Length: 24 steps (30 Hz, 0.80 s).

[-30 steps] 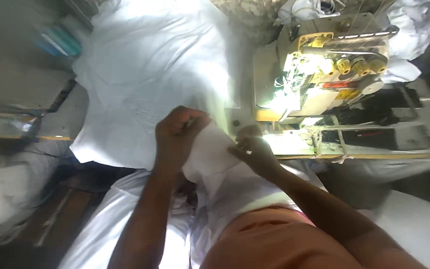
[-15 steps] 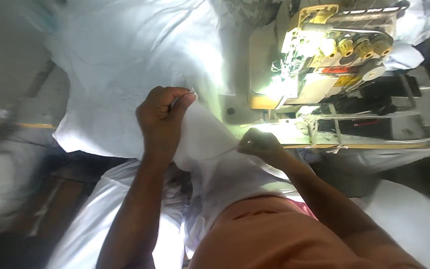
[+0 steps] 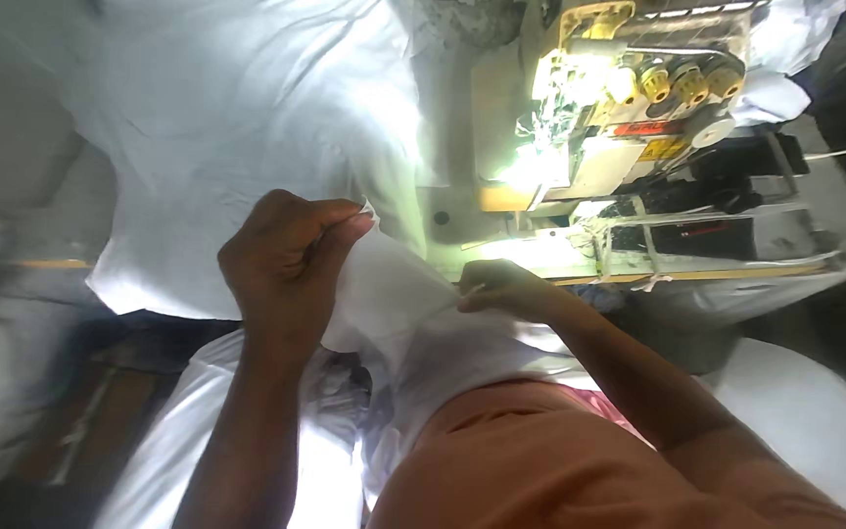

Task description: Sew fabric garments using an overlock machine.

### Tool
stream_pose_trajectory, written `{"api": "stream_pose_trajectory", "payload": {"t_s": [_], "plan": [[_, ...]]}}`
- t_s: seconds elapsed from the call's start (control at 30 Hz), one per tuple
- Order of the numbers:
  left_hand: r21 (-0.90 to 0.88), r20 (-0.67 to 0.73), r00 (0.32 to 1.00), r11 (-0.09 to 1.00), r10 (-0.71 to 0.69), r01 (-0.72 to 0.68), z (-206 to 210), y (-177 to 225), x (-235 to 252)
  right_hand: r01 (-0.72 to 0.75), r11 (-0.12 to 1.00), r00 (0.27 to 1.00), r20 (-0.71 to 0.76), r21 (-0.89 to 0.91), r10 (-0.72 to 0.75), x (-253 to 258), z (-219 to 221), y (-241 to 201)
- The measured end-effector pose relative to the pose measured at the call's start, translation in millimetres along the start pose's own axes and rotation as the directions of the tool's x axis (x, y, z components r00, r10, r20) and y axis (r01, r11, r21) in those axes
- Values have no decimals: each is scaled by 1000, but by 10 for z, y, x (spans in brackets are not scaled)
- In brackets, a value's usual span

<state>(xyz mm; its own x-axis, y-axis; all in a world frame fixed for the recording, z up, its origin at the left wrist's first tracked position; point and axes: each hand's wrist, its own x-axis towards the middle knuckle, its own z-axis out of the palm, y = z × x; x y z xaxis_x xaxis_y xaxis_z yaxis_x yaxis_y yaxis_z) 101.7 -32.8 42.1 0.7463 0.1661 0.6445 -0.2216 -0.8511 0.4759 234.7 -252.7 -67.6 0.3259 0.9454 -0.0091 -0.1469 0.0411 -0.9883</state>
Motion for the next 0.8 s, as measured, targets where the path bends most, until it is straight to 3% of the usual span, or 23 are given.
{"api": "stream_pose_trajectory", "payload": {"t_s": [0.1,0.2,0.3,0.4,0.57,0.67,0.8], "plan": [[-5,-44,999,1000,-4,3,-49,0,-40,62,998,994,-90,-29,-64,-57,16,-69],[-25,-179,982,999,-52,48,-80,-53,-165,149,976,968,-180,-161,-177,-161,83,-222],[-109,-314,944,991,-103,72,-47,-181,-374,254,862,904,-210,-439,-373,-276,190,-334],[-185,-341,922,975,-181,123,-31,-195,-576,292,737,848,-191,-609,-494,-327,251,-356],[-346,-393,874,926,-287,148,12,-91,-697,256,672,823,-208,-695,-529,-317,306,-333],[-324,-454,846,937,-278,134,18,7,-706,240,668,813,-230,-705,-535,-315,319,-329],[-259,-460,860,960,-222,109,-27,54,-740,237,677,807,-247,-697,-537,-342,331,-313]]}}
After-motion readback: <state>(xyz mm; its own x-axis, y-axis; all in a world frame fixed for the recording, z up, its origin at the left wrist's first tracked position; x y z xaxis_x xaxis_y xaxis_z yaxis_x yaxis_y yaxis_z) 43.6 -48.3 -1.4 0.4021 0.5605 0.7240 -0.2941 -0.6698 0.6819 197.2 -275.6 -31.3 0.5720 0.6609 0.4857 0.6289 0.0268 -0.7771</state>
